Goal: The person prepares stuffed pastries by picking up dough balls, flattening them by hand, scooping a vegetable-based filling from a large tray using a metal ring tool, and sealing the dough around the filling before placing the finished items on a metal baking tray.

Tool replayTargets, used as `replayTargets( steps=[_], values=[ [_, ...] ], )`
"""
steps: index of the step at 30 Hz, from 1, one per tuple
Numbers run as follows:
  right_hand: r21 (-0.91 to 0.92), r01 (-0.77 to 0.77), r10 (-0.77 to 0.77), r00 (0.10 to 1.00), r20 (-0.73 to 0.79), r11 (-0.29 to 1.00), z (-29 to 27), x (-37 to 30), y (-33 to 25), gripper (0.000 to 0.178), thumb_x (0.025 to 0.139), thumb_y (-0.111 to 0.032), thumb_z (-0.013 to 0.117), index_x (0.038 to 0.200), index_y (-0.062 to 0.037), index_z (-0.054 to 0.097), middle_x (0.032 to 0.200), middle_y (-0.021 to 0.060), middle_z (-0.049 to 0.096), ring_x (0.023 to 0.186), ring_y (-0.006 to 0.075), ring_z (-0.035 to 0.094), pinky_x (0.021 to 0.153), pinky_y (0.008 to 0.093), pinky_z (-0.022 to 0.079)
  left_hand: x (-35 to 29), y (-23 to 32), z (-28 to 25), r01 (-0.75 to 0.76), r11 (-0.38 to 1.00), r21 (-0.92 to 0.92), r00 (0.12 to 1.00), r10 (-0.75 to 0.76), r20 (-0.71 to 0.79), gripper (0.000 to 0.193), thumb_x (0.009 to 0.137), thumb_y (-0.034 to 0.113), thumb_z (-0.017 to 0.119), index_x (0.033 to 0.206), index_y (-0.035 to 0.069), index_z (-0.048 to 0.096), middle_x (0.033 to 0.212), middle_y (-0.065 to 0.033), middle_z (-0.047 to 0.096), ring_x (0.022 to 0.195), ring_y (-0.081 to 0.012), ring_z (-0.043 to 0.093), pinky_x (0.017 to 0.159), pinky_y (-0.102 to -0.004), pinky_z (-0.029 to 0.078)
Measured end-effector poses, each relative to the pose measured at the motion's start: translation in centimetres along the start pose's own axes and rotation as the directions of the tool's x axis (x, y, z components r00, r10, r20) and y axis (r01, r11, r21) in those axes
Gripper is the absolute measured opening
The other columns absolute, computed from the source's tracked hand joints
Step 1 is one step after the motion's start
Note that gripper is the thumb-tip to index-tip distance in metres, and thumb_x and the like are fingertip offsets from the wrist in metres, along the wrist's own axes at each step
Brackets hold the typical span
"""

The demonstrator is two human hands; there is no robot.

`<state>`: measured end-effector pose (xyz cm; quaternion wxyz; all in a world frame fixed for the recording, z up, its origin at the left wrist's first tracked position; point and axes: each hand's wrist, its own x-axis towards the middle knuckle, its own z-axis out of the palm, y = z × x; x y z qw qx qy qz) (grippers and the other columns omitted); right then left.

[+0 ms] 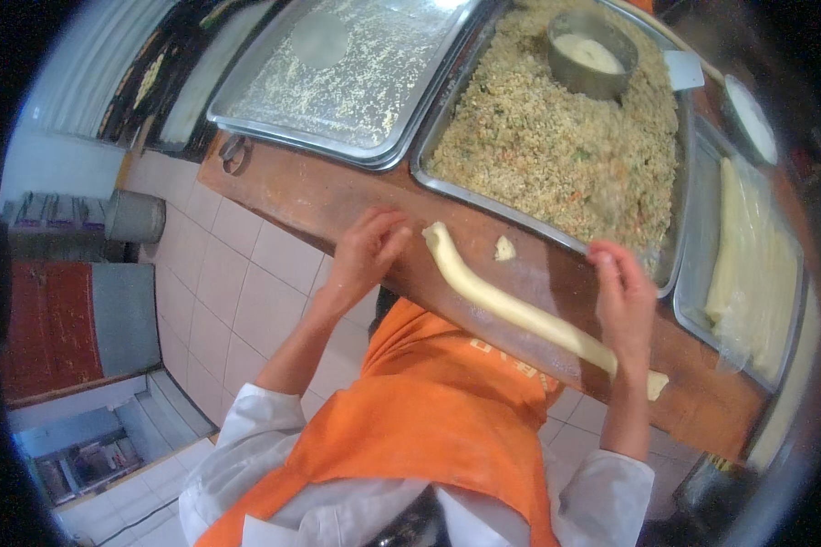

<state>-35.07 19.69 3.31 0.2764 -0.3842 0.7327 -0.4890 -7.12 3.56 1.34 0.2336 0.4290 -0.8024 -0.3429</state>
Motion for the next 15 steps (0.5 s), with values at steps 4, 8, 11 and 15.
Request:
replayTargets(
  steps=[4, 8, 11, 15],
  values=[
    [-0.223, 0.174, -0.129, 0.971, 0.202, 0.959, 3.2, -2.2, -2.9, 0.019, 0.085, -0.015, 0.054, 0.100, -0.0046, 0.060, 0.096, 0.0111, 0.061, 0.089, 0.0230, 0.058, 0.080, 0.0304, 0.044, 0.8, -0.9, 2.5, -0.190, 0.980, 0.058, 0.977, 0.183, 0.112, 0.029, 0.080, 0.018, 0.056, 0.106, 0.004, 0.056, 0.107, -0.0166, 0.053, 0.089, -0.0325, 0.055, 0.077, -0.0353, 0.045],
    [-0.394, 0.255, -0.160, 0.953, 0.258, 0.883, 5.9, -2.4, -1.8, 0.028, 0.083, -0.015, 0.056, 0.109, -0.0061, 0.054, 0.101, 0.0146, 0.058, 0.089, 0.0322, 0.056, 0.078, 0.0367, 0.044, 1.8, 0.4, 1.6, -0.029, 0.996, 0.089, 0.950, 0.000, 0.311, 0.029, 0.078, 0.022, 0.059, 0.103, 0.006, 0.057, 0.109, -0.0154, 0.052, 0.092, -0.0336, 0.054, 0.078, -0.0375, 0.045],
    [-0.514, 0.356, -0.248, 0.931, 0.269, 0.780, 7.9, -1.0, -1.5, 0.031, 0.080, -0.014, 0.057, 0.109, -0.0060, 0.052, 0.097, 0.0144, 0.056, 0.083, 0.0340, 0.054, 0.073, 0.0398, 0.044, 1.1, 1.3, 0.2, -0.011, 0.985, 0.173, 0.908, -0.063, 0.415, 0.028, 0.077, 0.017, 0.061, 0.100, 0.003, 0.054, 0.105, -0.0150, 0.052, 0.091, -0.0300, 0.056, 0.077, -0.0371, 0.045],
    [-0.323, 0.353, -0.248, 0.913, 0.324, 0.878, 10.3, 0.0, -1.7, 0.021, 0.077, -0.009, 0.059, 0.097, -0.0046, 0.056, 0.091, 0.0131, 0.055, 0.081, 0.0326, 0.055, 0.069, 0.0389, 0.044, -1.4, 0.8, 0.8, 0.235, 0.847, -0.476, 0.911, -0.021, 0.412, 0.025, 0.082, 0.016, 0.057, 0.102, 0.002, 0.050, 0.102, -0.0092, 0.053, 0.089, -0.0196, 0.056, 0.073, -0.0317, 0.048]
  ],
)
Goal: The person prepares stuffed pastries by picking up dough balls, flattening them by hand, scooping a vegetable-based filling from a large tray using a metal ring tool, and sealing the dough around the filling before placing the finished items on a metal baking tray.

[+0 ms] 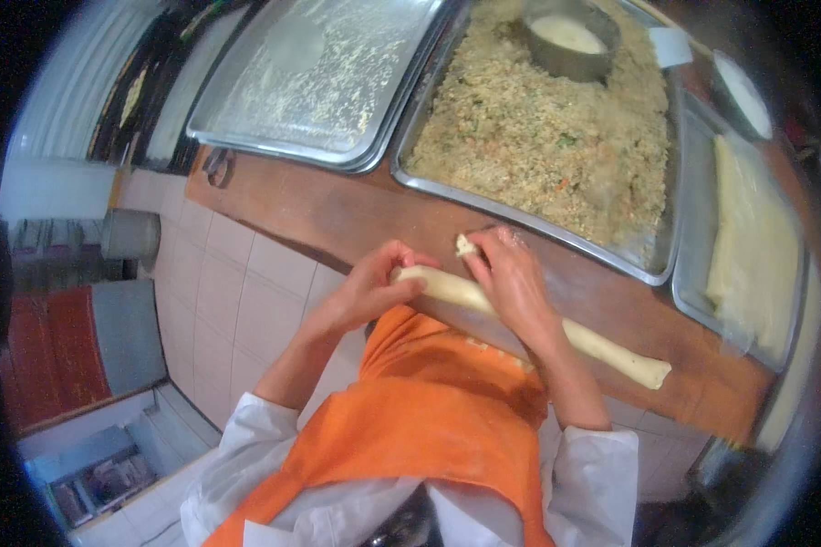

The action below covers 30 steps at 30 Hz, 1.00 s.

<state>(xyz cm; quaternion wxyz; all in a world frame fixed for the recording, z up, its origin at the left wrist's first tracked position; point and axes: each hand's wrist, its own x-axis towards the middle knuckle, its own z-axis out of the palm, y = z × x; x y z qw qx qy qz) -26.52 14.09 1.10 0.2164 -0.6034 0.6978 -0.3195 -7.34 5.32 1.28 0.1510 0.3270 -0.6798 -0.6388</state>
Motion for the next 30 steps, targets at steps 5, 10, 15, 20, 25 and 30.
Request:
replayTargets(
  steps=[5, 10, 15, 20, 25, 30],
  values=[
    [0.278, 0.127, -0.109, 0.991, -0.079, 0.952, 1.1, 0.0, -3.4, 0.023, 0.073, -0.008, 0.063, 0.095, -0.0046, 0.055, 0.091, 0.0126, 0.054, 0.085, 0.0324, 0.055, 0.071, 0.0374, 0.045, -0.6, 0.0, 0.4, 0.304, 0.770, -0.560, 0.927, -0.374, -0.012, 0.030, 0.088, 0.016, 0.049, 0.114, 0.001, 0.047, 0.107, -0.0080, 0.052, 0.095, -0.0154, 0.054, 0.077, -0.0280, 0.050],
    [0.263, 0.082, -0.108, 0.991, 0.085, 0.961, 2.9, -0.5, -3.6, 0.036, 0.071, -0.009, 0.066, 0.103, -0.0046, 0.049, 0.103, 0.0143, 0.049, 0.092, 0.0341, 0.053, 0.075, 0.0381, 0.044, -0.4, 0.9, -0.2, 0.421, 0.634, -0.648, 0.893, -0.414, 0.176, 0.031, 0.088, 0.017, 0.050, 0.114, -0.001, 0.049, 0.106, -0.0071, 0.054, 0.093, -0.0155, 0.056, 0.078, -0.0270, 0.050],
    [0.281, 0.025, -0.066, 0.989, 0.135, 0.960, 1.3, -0.6, -4.2, 0.047, 0.069, -0.014, 0.069, 0.108, -0.0029, 0.045, 0.108, 0.0159, 0.048, 0.096, 0.0352, 0.051, 0.078, 0.0395, 0.043, -0.8, -0.1, 0.7, 0.289, 0.889, -0.355, 0.955, -0.292, 0.044, 0.029, 0.084, 0.012, 0.057, 0.110, 0.001, 0.052, 0.099, -0.0051, 0.057, 0.089, -0.0121, 0.056, 0.076, -0.0256, 0.050],
    [0.137, -0.035, 0.000, 0.968, 0.251, 0.990, -0.1, -1.2, -3.6, 0.041, 0.070, -0.024, 0.068, 0.101, -0.0019, 0.051, 0.095, 0.0183, 0.055, 0.090, 0.0363, 0.053, 0.074, 0.0412, 0.043, -0.4, 1.8, 1.3, 0.216, 0.901, -0.376, 0.971, -0.237, -0.010, 0.028, 0.083, 0.009, 0.058, 0.110, 0.004, 0.053, 0.098, -0.0039, 0.057, 0.088, -0.0098, 0.055, 0.075, -0.0233, 0.049],
    [0.262, -0.188, 0.107, 0.950, 0.294, 0.947, 0.6, -2.1, -2.1, 0.029, 0.074, -0.023, 0.064, 0.091, -0.0018, 0.056, 0.078, 0.0177, 0.059, 0.074, 0.0359, 0.057, 0.065, 0.0419, 0.045, 0.5, 3.0, 1.9, -0.069, 0.994, 0.081, 0.965, 0.087, -0.247, 0.035, 0.078, 0.012, 0.063, 0.110, 0.003, 0.053, 0.100, -0.0071, 0.058, 0.092, -0.0173, 0.057, 0.077, -0.0277, 0.048],
    [0.376, -0.171, 0.058, 0.954, 0.294, 0.911, -0.6, -1.7, -3.4, 0.020, 0.075, -0.014, 0.062, 0.091, -0.0031, 0.057, 0.077, 0.0163, 0.060, 0.068, 0.0310, 0.058, 0.063, 0.0355, 0.046, 1.5, 3.3, 1.9, -0.346, 0.748, 0.567, 0.885, 0.460, -0.068, 0.033, 0.072, 0.019, 0.068, 0.098, 0.003, 0.055, 0.093, -0.0111, 0.057, 0.086, -0.0265, 0.056, 0.072, -0.0325, 0.046]
  ],
)
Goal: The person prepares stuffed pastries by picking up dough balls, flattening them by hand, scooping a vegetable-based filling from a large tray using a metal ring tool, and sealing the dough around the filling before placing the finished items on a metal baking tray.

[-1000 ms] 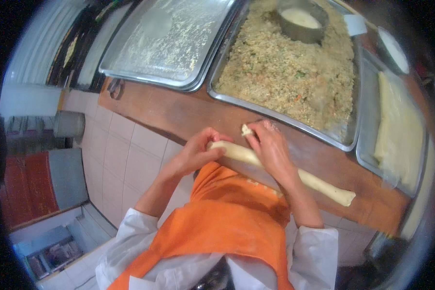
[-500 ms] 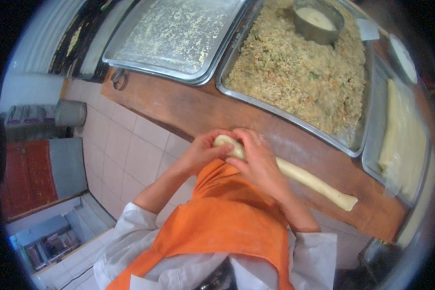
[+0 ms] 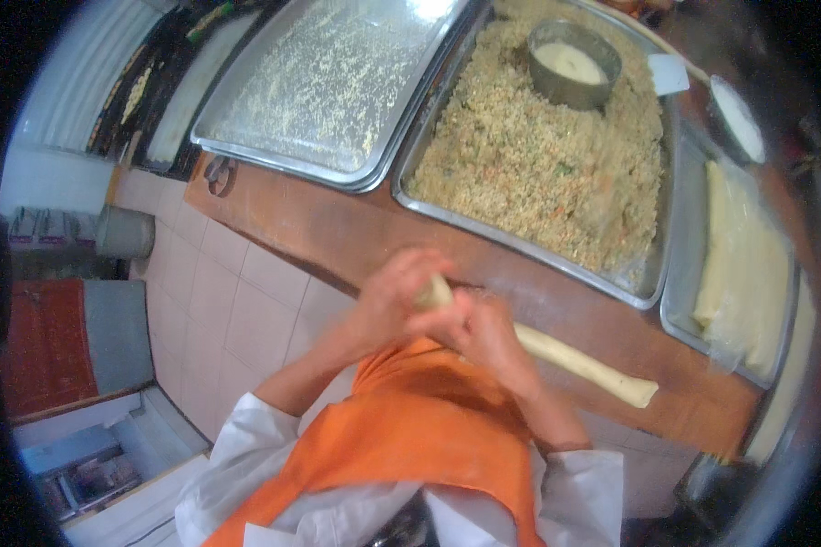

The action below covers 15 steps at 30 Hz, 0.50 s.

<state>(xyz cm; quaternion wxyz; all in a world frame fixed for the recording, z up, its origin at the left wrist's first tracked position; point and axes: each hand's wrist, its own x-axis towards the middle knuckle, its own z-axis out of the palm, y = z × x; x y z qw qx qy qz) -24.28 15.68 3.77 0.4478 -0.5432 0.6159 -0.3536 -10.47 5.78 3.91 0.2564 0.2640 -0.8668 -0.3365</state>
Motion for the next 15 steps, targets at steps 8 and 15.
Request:
replayTargets(
  steps=[8, 15],
  values=[
    [-0.305, 0.049, -0.145, 0.943, -0.301, 0.951, 1.5, 0.0, 3.1, 0.017, 0.074, -0.011, 0.061, 0.086, -0.0019, 0.055, 0.079, 0.0182, 0.057, 0.072, 0.0360, 0.056, 0.063, 0.0402, 0.044, -0.1, 0.0, 5.1, 0.095, 0.985, -0.143, 0.958, -0.130, -0.254, 0.019, 0.070, 0.011, 0.066, 0.082, 0.005, 0.054, 0.078, -0.0114, 0.054, 0.068, -0.0291, 0.055, 0.059, -0.0353, 0.045],
    [-0.495, 0.327, -0.433, 0.894, -0.114, 0.805, -0.8, -1.3, 0.0, 0.029, 0.075, -0.021, 0.064, 0.095, -0.0030, 0.054, 0.088, 0.0151, 0.059, 0.081, 0.0346, 0.055, 0.072, 0.0416, 0.041, 0.7, -4.4, 1.7, 0.152, 0.905, 0.396, 0.988, -0.127, -0.090, 0.027, 0.074, 0.016, 0.058, 0.099, 0.007, 0.054, 0.090, -0.0100, 0.056, 0.078, -0.0286, 0.057, 0.065, -0.0374, 0.048]
  ],
)
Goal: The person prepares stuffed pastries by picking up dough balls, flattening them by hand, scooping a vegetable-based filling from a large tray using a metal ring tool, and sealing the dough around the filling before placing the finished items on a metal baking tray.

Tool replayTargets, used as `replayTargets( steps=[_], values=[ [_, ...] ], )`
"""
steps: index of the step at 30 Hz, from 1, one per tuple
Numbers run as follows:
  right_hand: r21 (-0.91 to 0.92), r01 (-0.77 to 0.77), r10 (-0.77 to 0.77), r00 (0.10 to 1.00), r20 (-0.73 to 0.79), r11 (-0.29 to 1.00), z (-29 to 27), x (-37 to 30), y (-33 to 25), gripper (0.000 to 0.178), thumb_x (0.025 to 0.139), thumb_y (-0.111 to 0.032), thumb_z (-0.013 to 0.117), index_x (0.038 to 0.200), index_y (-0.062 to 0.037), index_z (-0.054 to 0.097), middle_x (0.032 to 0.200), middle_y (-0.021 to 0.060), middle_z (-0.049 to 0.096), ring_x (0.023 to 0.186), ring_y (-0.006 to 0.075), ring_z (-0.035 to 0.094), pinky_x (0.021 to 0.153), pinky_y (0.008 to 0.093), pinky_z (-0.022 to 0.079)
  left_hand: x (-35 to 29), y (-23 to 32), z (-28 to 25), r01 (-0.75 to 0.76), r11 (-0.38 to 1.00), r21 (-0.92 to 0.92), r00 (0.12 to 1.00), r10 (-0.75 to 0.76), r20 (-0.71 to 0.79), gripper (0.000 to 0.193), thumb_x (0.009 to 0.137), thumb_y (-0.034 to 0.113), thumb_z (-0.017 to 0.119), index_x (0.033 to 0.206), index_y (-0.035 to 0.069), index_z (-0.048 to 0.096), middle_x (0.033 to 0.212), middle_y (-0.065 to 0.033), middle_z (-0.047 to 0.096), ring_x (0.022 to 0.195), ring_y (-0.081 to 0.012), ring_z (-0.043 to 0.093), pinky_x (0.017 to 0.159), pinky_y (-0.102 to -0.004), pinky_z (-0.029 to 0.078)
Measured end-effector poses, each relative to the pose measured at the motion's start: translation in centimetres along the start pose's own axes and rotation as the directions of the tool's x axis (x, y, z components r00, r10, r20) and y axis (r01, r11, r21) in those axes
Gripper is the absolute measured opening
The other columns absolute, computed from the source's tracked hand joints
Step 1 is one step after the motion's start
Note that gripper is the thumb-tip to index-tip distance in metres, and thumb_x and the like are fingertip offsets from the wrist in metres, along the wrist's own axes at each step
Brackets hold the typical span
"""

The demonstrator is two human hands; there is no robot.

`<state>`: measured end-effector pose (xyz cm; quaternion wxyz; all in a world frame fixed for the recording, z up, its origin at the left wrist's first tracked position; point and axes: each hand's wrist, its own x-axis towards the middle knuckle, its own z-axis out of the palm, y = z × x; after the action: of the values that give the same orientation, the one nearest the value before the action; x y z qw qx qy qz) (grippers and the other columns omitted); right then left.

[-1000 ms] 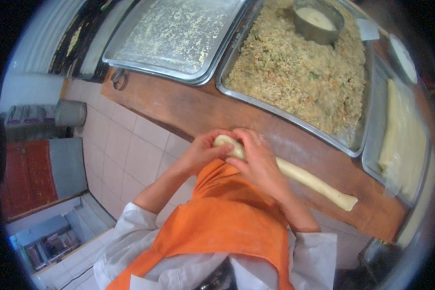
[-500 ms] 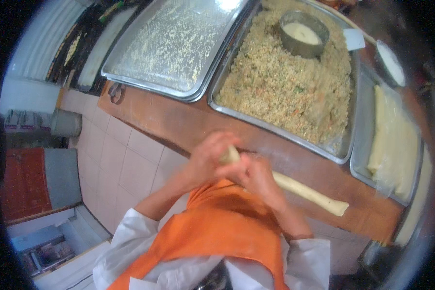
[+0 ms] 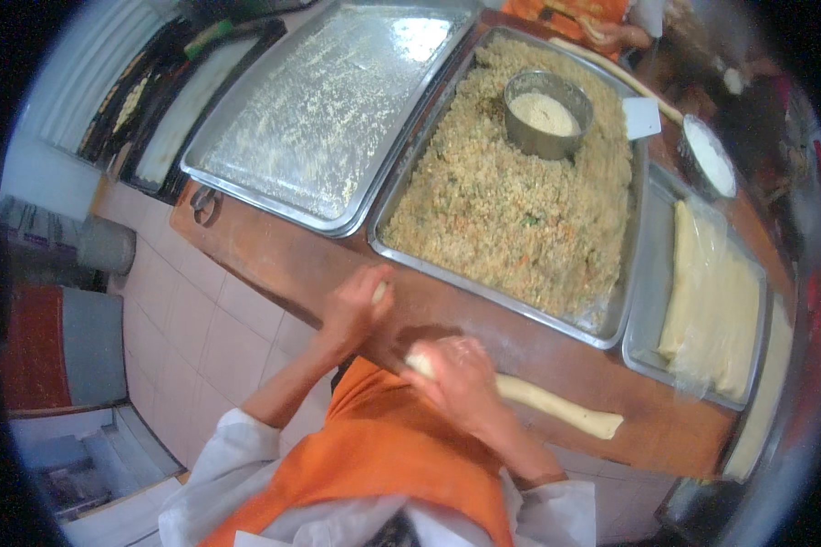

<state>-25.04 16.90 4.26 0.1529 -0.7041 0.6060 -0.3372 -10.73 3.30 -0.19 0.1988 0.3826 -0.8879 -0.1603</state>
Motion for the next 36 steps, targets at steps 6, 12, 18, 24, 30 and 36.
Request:
replayTargets(
  steps=[6, 12, 18, 24, 30, 36],
  values=[
    [-0.121, -0.172, 0.182, 0.980, 0.076, 0.978, -4.3, 4.7, 2.6, 0.045, 0.081, -0.028, 0.059, 0.115, -0.0003, 0.048, 0.105, 0.0221, 0.054, 0.098, 0.0375, 0.050, 0.085, 0.0424, 0.039, -0.5, -2.1, -1.7, -0.298, 0.933, 0.201, 0.924, 0.229, 0.306, 0.048, 0.075, 0.028, 0.058, 0.116, 0.004, 0.048, 0.125, -0.0150, 0.043, 0.117, -0.0299, 0.039, 0.098, -0.0452, 0.028],
    [-0.347, -0.089, 0.030, 0.985, -0.170, 0.934, -3.2, 16.6, 11.7, 0.049, 0.082, -0.028, 0.058, 0.121, -0.0018, 0.043, 0.127, 0.0215, 0.040, 0.117, 0.0375, 0.039, 0.097, 0.0441, 0.032, 0.9, 0.3, -3.6, -0.309, 0.950, -0.033, 0.847, 0.291, 0.446, 0.064, 0.075, 0.044, 0.055, 0.120, 0.000, 0.045, 0.125, -0.0182, 0.041, 0.118, -0.0331, 0.035, 0.099, -0.0465, 0.025],
    [-0.330, -0.170, 0.157, 0.985, -0.066, 0.928, -1.6, 22.8, 16.1, 0.043, 0.077, -0.019, 0.060, 0.116, -0.0047, 0.046, 0.119, 0.0200, 0.047, 0.109, 0.0368, 0.045, 0.091, 0.0440, 0.037, 0.7, -1.0, -1.1, -0.345, 0.938, -0.014, 0.911, 0.339, 0.234, 0.063, 0.075, 0.048, 0.052, 0.118, 0.002, 0.047, 0.119, -0.0165, 0.044, 0.114, -0.0324, 0.037, 0.098, -0.0486, 0.024],
    [-0.294, -0.122, 0.094, 0.990, -0.106, 0.948, -3.5, 18.9, 14.9, 0.033, 0.072, -0.007, 0.062, 0.103, -0.0044, 0.051, 0.098, 0.0182, 0.054, 0.093, 0.0349, 0.051, 0.080, 0.0422, 0.041, 1.1, -1.0, -1.6, -0.315, 0.947, -0.061, 0.912, 0.320, 0.256, 0.061, 0.073, 0.045, 0.055, 0.117, 0.004, 0.048, 0.116, -0.0155, 0.045, 0.113, -0.0320, 0.037, 0.096, -0.0472, 0.026],
    [-0.439, 0.076, -0.170, 0.969, -0.178, 0.895, -3.9, 14.2, 12.8, 0.021, 0.072, -0.005, 0.060, 0.092, -0.0033, 0.054, 0.092, 0.0143, 0.055, 0.083, 0.0325, 0.052, 0.072, 0.0399, 0.042, 1.1, -0.6, -2.1, -0.293, 0.954, -0.062, 0.896, 0.296, 0.330, 0.059, 0.074, 0.045, 0.055, 0.116, 0.005, 0.049, 0.116, -0.0158, 0.045, 0.114, -0.0322, 0.037, 0.097, -0.0466, 0.025],
    [-0.346, 0.074, -0.140, 0.976, -0.169, 0.935, -3.4, 15.0, 14.4, 0.011, 0.074, -0.006, 0.058, 0.084, -0.0039, 0.056, 0.087, 0.0135, 0.056, 0.080, 0.0312, 0.053, 0.069, 0.0395, 0.043, 0.2, -1.2, -1.2, -0.321, 0.946, -0.031, 0.917, 0.319, 0.237, 0.059, 0.077, 0.046, 0.053, 0.118, 0.005, 0.048, 0.120, -0.0167, 0.045, 0.116, -0.0329, 0.036, 0.099, -0.0477, 0.024]
  ],
)
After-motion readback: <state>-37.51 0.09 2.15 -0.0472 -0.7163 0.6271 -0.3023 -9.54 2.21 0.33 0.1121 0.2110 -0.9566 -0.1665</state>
